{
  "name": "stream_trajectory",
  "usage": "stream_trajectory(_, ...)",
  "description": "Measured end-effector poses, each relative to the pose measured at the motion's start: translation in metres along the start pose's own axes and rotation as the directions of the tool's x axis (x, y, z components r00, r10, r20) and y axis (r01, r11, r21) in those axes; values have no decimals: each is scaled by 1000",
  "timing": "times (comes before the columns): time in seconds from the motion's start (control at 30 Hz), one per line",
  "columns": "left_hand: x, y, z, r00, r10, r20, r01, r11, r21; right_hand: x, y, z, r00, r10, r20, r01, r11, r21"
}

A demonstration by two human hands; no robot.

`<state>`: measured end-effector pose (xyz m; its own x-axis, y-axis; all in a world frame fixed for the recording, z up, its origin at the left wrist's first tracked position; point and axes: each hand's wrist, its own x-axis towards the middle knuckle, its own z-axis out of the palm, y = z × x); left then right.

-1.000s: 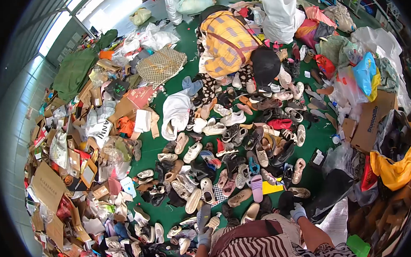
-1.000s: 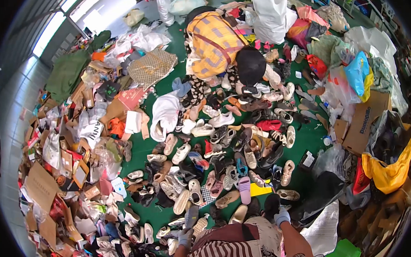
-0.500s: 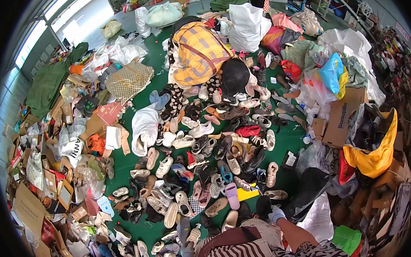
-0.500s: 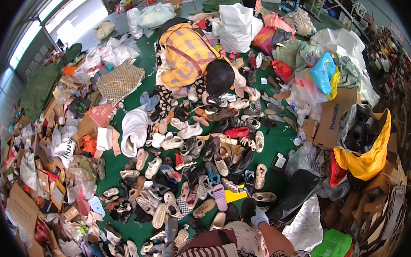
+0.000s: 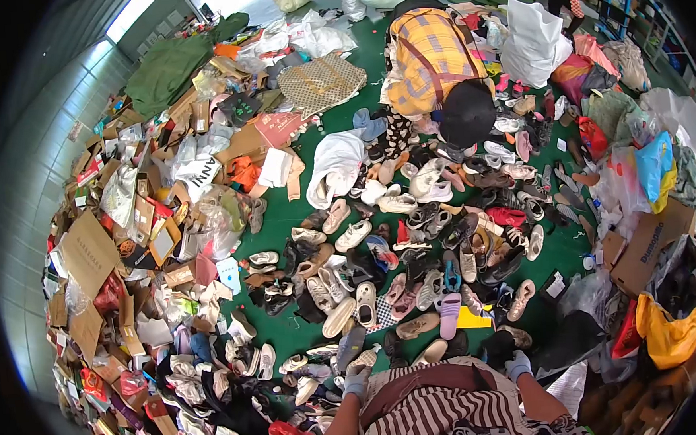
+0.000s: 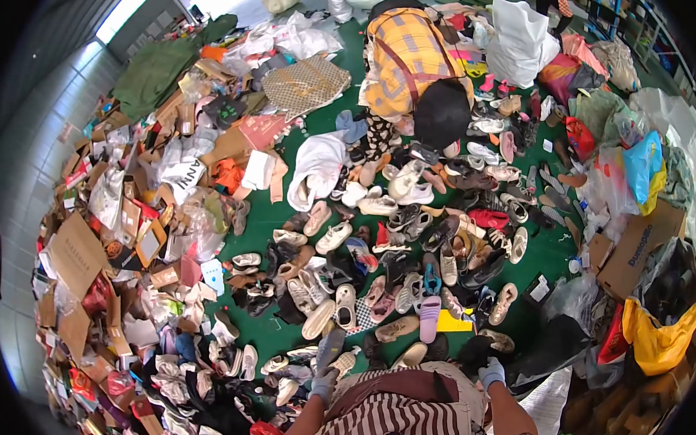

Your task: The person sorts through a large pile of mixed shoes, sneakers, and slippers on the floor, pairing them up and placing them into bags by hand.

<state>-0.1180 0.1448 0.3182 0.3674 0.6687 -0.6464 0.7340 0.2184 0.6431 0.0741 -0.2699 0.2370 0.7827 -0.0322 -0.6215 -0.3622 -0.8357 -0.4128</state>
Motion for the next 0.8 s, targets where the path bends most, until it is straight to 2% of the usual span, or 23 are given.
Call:
stream_trajectory(0.1, 5, -17, -4, 1000, -15, 9, 16, 999, -48, -9, -22, -13, 1000, 13, 24, -12, 999, -32)
stream_trajectory(0.2, 4, -24, -8, 1000, -18, -2, 18, 1000, -1, -9, -25, -13, 1000, -5, 19, 5, 1000, -18)
stream_trajectory(0.3, 1, -24, -13, 994, -108, 5, 108, 991, -73, 4, -18, 0, 999, -48, 26, 48, 999, -21)
stream_trajectory(0.37, -1, -25, -13, 985, -166, -36, 163, 983, -81, 37, 24, 30, 998, -18, 58, 5, 977, 214)
stream_trajectory(0.47, -8, -13, -16, 988, -150, -35, 145, 983, -112, -1, -40, -6, 992, -23, 122, 12, 996, 92)
stream_trajectory(0.53, 4, -29, -17, 988, -151, -31, 146, 982, -123, -13, -62, -16, 992, -43, 121, 36, 998, 56)
stream_trajectory(0.67, 5, -31, -17, 984, -170, -46, 162, 977, -138, -15, -69, -16, 986, -124, 108, 125, 992, -3)
stream_trajectory(0.8, 11, -38, -16, 994, -100, -48, 95, 991, -99, -1, -50, -4, 988, -126, 93, 123, 992, 40)
